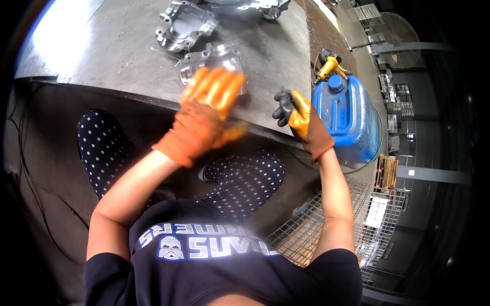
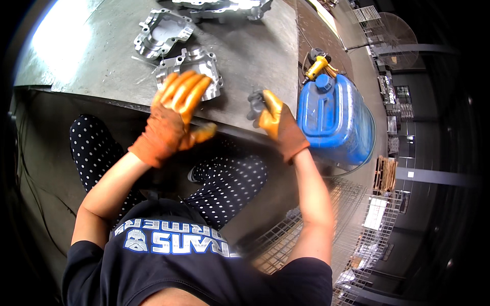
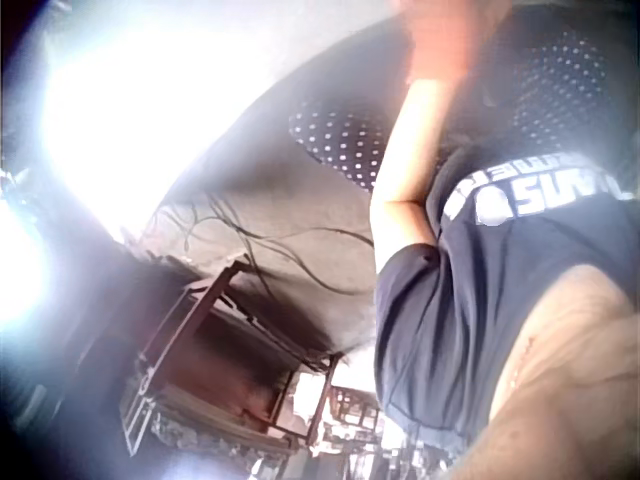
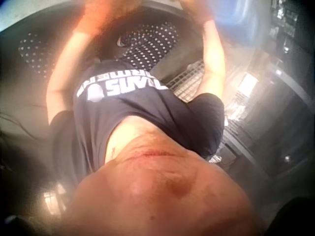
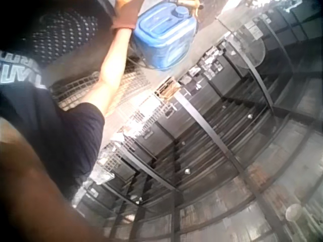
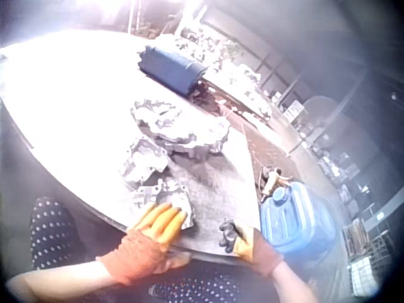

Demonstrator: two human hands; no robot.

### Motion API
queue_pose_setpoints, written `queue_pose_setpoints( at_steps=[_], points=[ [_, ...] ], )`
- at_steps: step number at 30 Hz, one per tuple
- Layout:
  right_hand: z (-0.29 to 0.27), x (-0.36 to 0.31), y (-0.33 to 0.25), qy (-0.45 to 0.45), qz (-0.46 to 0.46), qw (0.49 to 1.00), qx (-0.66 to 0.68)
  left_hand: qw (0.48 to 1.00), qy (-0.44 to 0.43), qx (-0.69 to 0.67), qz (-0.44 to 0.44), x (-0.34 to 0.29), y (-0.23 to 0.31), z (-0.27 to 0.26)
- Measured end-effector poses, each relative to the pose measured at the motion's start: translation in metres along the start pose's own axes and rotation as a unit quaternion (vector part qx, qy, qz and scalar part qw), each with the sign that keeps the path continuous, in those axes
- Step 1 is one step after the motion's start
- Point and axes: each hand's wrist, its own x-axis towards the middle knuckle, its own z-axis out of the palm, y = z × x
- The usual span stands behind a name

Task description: The person cleans and deburrs several metal engine-like castings on a table using a small hand tool.

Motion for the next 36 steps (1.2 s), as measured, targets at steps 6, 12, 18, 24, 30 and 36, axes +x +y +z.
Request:
queue_pose_setpoints(
  at_steps=[6,12,18,24,30,36],
  points=[
    [0.015,0.051,-0.022,0.111,-0.226,0.744,-0.619,0.990,-0.075,0.114,-0.041,0.010,-0.035,0.028],
    [0.021,0.109,-0.040,0.027,-0.214,0.644,-0.734,0.989,-0.074,0.113,-0.062,0.018,-0.041,0.035],
    [0.031,0.121,-0.052,-0.017,-0.194,0.589,-0.784,0.990,-0.060,0.112,-0.061,0.015,-0.043,0.033],
    [0.030,0.106,-0.039,-0.011,-0.266,0.595,-0.758,0.992,-0.052,0.099,-0.064,0.013,-0.042,0.034],
    [0.027,0.072,-0.050,-0.095,-0.173,0.660,-0.725,0.993,-0.050,0.080,-0.077,0.018,-0.043,0.034],
    [0.033,0.049,0.008,0.012,-0.025,0.958,-0.285,0.992,0.063,0.025,-0.105,0.002,-0.013,0.059]
  ],
)
